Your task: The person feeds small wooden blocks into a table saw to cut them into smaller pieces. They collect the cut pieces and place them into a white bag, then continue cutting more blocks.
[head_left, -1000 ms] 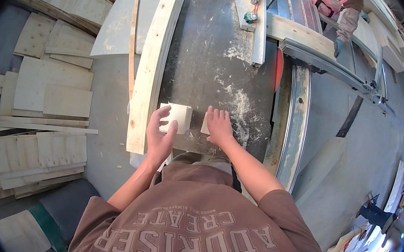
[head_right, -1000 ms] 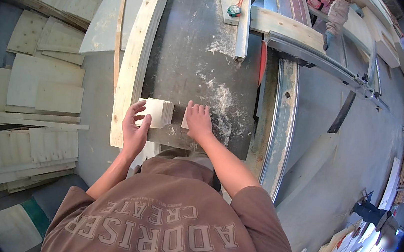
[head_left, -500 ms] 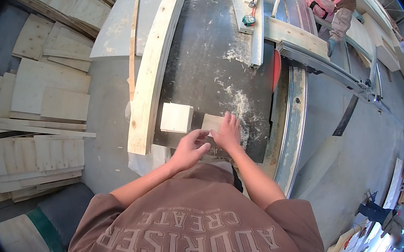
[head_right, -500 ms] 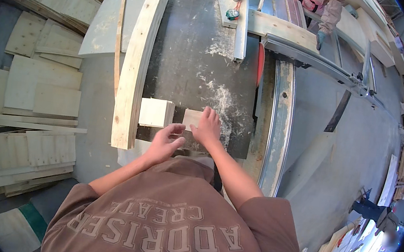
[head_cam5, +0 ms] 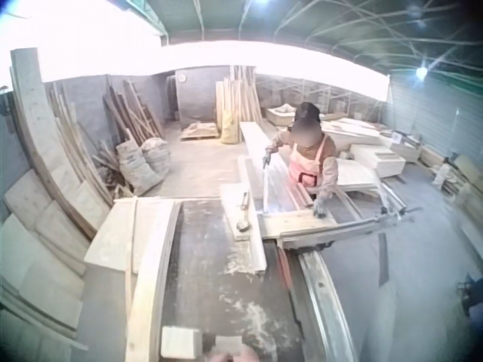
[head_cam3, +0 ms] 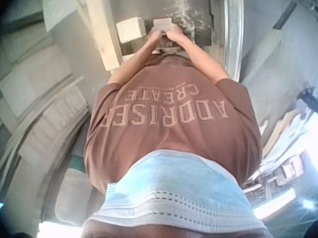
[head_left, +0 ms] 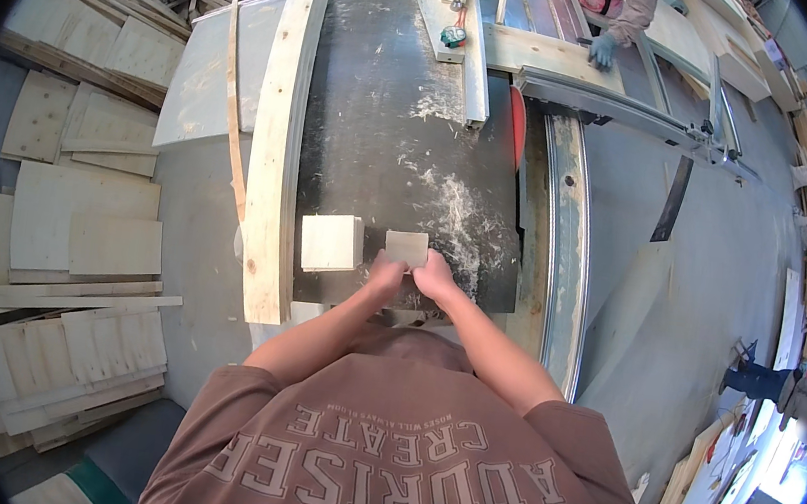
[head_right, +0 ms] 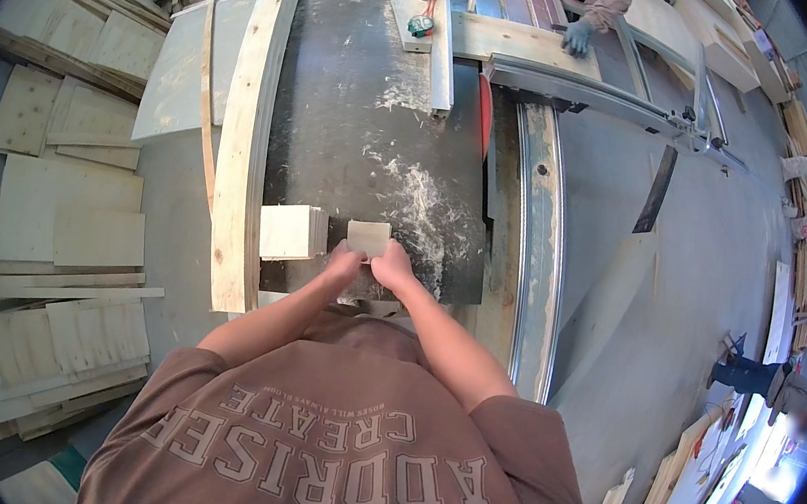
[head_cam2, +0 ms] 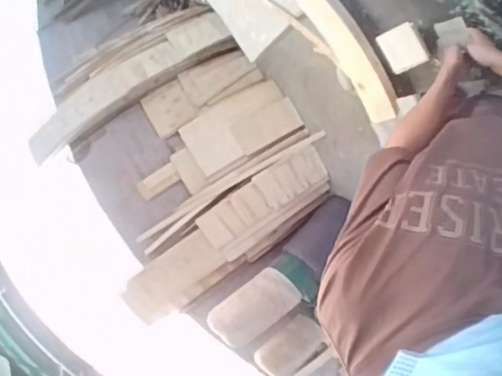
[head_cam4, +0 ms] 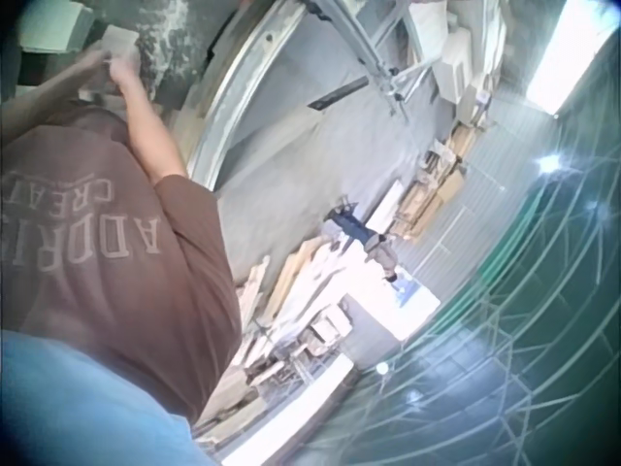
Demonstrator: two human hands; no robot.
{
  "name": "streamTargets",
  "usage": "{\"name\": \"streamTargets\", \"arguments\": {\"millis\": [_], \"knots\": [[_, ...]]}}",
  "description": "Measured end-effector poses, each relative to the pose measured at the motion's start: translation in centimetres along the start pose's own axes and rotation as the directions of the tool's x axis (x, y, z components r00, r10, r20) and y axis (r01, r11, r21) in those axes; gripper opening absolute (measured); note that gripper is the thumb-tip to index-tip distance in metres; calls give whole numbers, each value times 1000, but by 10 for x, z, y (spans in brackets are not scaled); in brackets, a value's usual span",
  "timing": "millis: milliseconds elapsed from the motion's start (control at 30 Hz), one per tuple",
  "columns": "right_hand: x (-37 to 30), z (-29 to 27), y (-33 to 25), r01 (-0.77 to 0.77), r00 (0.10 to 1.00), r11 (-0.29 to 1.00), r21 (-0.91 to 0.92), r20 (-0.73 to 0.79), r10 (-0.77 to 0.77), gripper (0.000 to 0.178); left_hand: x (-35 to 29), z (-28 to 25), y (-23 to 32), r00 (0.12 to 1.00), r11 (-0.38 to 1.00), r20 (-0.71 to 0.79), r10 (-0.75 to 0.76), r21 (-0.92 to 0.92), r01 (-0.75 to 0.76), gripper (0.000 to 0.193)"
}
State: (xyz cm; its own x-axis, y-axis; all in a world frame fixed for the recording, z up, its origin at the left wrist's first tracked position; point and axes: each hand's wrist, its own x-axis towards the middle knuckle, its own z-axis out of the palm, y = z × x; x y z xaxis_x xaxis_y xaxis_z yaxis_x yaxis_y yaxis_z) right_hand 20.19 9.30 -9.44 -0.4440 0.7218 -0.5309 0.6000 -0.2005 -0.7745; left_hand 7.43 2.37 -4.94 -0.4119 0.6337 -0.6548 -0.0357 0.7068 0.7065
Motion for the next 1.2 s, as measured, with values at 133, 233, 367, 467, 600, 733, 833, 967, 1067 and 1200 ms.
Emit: {"name": "streamTargets", "arguments": {"millis": [133,233,367,467,600,733,833,967,1067,1200], "knots": [[-18,-20,-35,61,997,928,-366,-30,-78,69,15,-1,-28,997,1000,-70,-19,14,20,53],[-33,-31,-52,329,895,628,-705,20,-446,93,-1,-5,-12,978,955,-45,203,228,-188,60],[-7,-27,-35,403,849,326,-856,216,-483,110,11,-4,-23,969,897,5,246,378,-229,72],[4,-20,-29,376,894,389,-841,218,-392,110,8,-6,-18,979,893,37,199,405,-196,75],[-1,-19,-33,386,910,487,-783,238,-338,113,7,-11,-25,965,877,52,255,407,-254,85],[-18,-24,-46,398,834,308,-864,201,-514,98,-17,-9,-19,784,580,-17,621,683,-444,87],[-12,-20,-37,382,774,148,-912,228,-590,74,-10,-15,-5,687,318,209,696,767,-557,85],[-9,-18,-44,403,787,215,-890,217,-577,57,7,-16,-11,732,247,294,615,810,-532,65],[-7,-17,-40,392,811,284,-875,183,-555,47,-1,-16,9,792,201,331,513,851,-485,61],[-7,-16,-41,391,816,318,-864,165,-554,42,1,-12,12,829,108,345,440,896,-431,63]]}}
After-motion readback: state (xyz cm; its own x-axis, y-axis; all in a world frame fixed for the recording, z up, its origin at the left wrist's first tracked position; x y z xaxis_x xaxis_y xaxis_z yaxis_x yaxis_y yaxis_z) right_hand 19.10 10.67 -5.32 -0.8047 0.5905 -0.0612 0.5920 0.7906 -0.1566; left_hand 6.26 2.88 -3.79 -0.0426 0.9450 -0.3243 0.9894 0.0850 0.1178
